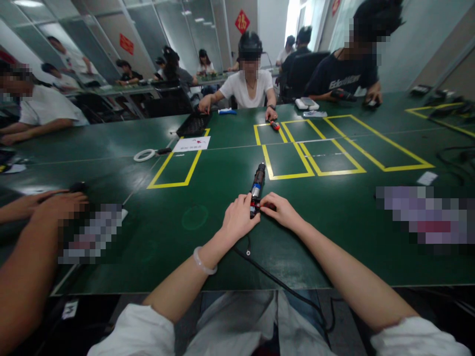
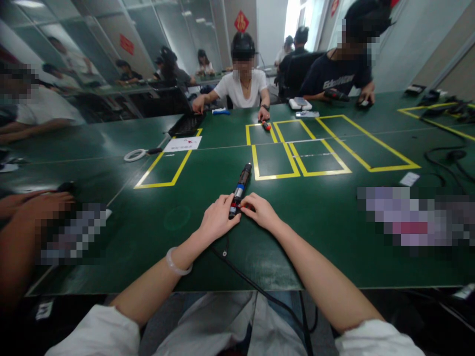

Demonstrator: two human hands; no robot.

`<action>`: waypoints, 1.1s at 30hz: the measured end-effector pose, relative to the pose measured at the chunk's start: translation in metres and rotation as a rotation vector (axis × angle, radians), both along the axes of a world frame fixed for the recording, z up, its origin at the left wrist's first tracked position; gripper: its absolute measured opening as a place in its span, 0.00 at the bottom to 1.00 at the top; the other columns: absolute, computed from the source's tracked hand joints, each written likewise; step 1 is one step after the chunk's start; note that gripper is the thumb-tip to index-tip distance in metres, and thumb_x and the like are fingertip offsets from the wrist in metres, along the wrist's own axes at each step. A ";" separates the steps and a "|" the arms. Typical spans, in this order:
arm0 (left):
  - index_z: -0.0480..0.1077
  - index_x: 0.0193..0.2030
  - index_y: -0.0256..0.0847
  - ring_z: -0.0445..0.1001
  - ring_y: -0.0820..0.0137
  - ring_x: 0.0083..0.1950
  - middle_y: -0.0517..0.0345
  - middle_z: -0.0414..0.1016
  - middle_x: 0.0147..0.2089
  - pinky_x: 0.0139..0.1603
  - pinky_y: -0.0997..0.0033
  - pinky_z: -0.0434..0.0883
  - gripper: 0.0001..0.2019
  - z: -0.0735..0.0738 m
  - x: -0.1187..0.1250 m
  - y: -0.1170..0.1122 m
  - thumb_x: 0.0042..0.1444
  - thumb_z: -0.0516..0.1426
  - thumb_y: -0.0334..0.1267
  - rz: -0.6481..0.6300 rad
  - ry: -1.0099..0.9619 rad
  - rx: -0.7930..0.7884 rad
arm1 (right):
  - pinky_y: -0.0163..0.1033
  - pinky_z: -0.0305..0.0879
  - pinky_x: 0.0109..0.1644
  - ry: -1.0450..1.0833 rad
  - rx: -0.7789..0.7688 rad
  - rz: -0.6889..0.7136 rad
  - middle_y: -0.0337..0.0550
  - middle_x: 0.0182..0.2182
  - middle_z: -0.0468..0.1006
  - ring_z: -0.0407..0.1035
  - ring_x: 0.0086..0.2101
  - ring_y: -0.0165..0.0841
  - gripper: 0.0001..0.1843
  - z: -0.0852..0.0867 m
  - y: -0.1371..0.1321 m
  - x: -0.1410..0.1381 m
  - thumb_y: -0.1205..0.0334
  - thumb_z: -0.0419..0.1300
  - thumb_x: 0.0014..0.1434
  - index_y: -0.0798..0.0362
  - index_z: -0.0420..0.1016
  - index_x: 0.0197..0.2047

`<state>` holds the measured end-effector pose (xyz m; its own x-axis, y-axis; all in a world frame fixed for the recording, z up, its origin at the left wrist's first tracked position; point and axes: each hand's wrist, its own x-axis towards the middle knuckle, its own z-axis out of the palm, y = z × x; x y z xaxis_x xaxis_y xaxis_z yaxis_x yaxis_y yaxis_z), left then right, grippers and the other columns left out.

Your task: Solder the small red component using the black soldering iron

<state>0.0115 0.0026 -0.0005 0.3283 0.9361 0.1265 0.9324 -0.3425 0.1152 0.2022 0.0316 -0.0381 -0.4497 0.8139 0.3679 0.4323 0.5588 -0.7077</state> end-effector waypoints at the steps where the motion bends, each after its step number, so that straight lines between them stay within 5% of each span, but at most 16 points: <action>1: 0.58 0.66 0.36 0.72 0.56 0.53 0.43 0.67 0.58 0.51 0.60 0.70 0.30 0.000 0.000 0.000 0.60 0.55 0.48 0.000 -0.001 0.001 | 0.36 0.64 0.42 0.007 0.002 -0.002 0.42 0.36 0.69 0.67 0.34 0.31 0.03 0.000 0.000 0.001 0.65 0.60 0.63 0.52 0.75 0.40; 12: 0.56 0.68 0.32 0.71 0.55 0.53 0.41 0.67 0.57 0.50 0.60 0.68 0.33 -0.002 0.004 0.002 0.63 0.53 0.53 -0.022 0.023 0.041 | 0.37 0.64 0.38 -0.009 0.053 -0.094 0.43 0.32 0.75 0.69 0.31 0.31 0.05 0.004 -0.005 -0.007 0.68 0.59 0.62 0.54 0.77 0.38; 21: 0.56 0.70 0.35 0.68 0.55 0.54 0.42 0.68 0.55 0.48 0.60 0.68 0.33 -0.004 0.008 0.009 0.64 0.52 0.53 0.046 0.044 0.068 | 0.36 0.66 0.36 0.129 -0.078 -0.077 0.42 0.35 0.79 0.70 0.30 0.30 0.08 0.003 -0.007 -0.002 0.61 0.57 0.63 0.53 0.74 0.44; 33: 0.55 0.72 0.38 0.69 0.56 0.53 0.41 0.67 0.59 0.48 0.62 0.68 0.33 0.001 -0.059 0.018 0.66 0.48 0.54 0.077 0.153 0.060 | 0.35 0.63 0.36 0.153 -0.128 -0.120 0.39 0.31 0.76 0.67 0.29 0.29 0.08 0.002 -0.002 0.006 0.61 0.57 0.62 0.53 0.74 0.44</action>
